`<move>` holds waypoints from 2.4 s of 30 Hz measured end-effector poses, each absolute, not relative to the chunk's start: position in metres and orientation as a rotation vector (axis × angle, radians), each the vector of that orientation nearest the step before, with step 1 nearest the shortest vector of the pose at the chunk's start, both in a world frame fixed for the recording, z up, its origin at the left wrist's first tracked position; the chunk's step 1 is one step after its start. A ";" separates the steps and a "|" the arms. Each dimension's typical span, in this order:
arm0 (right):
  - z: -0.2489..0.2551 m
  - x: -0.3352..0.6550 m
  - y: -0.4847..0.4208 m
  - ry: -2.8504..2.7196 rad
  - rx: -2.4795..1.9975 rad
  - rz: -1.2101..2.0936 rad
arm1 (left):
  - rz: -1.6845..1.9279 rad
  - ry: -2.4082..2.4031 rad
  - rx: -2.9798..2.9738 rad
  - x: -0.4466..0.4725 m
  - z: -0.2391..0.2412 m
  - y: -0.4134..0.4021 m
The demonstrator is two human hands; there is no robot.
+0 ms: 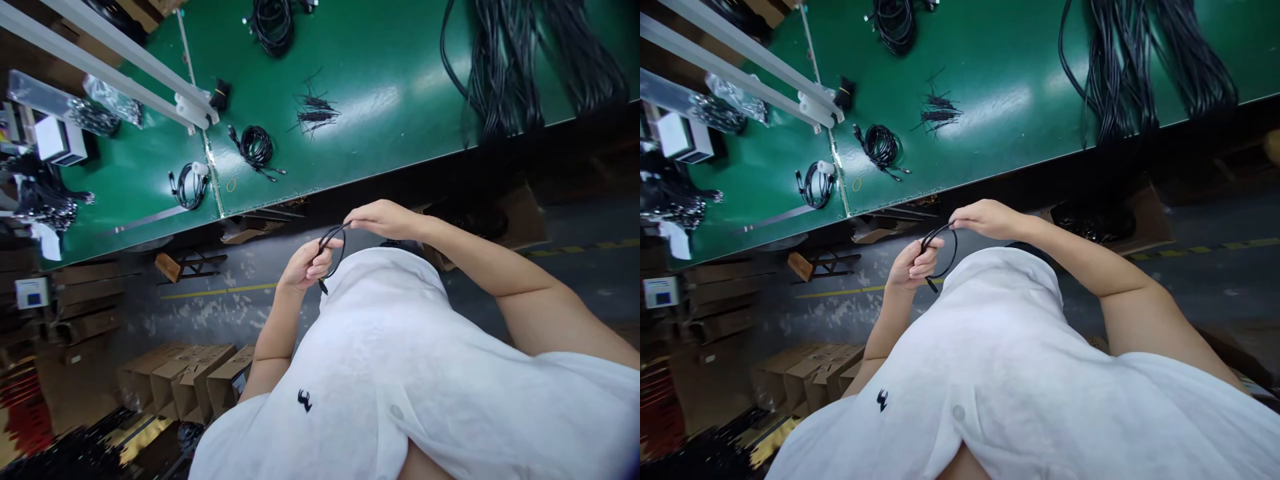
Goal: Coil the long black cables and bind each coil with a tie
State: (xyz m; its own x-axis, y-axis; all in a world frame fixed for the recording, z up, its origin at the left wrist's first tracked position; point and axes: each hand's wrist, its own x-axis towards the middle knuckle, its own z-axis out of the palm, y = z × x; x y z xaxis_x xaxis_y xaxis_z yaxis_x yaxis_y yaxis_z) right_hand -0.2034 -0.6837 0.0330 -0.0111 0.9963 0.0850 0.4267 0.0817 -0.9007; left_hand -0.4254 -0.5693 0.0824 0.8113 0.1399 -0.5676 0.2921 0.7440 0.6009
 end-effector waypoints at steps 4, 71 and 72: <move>0.058 -0.210 -0.666 -1.738 -1.496 0.764 | -0.146 0.571 0.724 -0.415 0.080 -0.573; 0.054 -0.166 -0.721 -1.414 -1.391 1.001 | -0.253 0.518 0.621 -0.410 0.088 -0.602; 0.050 -0.164 -0.719 -1.400 -1.392 0.996 | -0.240 0.528 0.613 -0.409 0.090 -0.601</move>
